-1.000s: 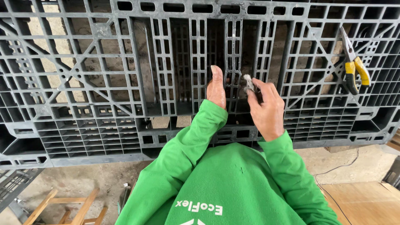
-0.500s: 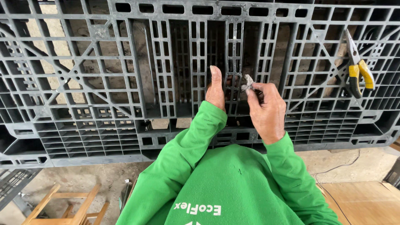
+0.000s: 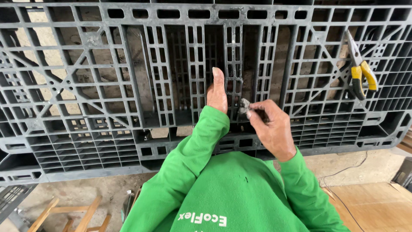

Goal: The person uses a hot air welding tool to melt and fuse sections of a gray plastic pallet. They repeatedly apply heat to specific grid areas, then press the softened plastic with their fingers to smooth and join the material.

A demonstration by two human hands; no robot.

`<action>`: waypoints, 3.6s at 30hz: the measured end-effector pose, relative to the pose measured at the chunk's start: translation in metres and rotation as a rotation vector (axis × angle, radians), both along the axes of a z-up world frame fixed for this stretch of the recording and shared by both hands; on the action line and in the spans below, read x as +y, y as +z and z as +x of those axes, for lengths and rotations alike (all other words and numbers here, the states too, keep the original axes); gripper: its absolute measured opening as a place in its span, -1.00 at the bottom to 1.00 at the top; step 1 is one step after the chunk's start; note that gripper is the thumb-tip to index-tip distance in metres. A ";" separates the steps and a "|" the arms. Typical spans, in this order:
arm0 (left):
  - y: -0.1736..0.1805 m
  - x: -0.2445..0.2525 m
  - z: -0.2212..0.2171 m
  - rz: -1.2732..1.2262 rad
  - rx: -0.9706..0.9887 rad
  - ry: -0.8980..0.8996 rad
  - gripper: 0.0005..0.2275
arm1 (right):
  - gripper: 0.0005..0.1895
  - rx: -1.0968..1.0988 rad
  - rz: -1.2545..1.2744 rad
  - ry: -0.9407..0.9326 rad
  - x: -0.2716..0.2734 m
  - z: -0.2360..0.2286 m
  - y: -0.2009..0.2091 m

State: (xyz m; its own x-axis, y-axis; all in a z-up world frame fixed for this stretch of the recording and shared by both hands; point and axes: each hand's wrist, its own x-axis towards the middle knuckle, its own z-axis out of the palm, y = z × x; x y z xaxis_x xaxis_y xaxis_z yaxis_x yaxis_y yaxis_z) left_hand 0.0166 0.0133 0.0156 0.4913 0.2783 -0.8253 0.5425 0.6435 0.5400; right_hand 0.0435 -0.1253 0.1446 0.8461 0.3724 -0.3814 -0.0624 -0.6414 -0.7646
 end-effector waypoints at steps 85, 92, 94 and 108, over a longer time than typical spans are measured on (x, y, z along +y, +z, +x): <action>-0.010 -0.008 0.008 0.046 -0.106 0.239 -0.35 | -0.87 -0.315 0.464 -0.029 0.021 0.149 -0.042; -0.013 -0.008 0.007 0.181 0.069 0.089 -0.11 | -0.78 -0.626 0.126 0.143 0.033 0.157 -0.008; 0.002 -0.002 0.013 0.117 -0.032 0.210 -0.23 | -0.75 -0.582 0.187 0.068 0.013 0.150 0.003; 0.014 -0.025 0.033 0.175 -0.282 0.084 -0.39 | -0.90 -0.824 -0.319 -0.645 -0.413 0.216 -0.033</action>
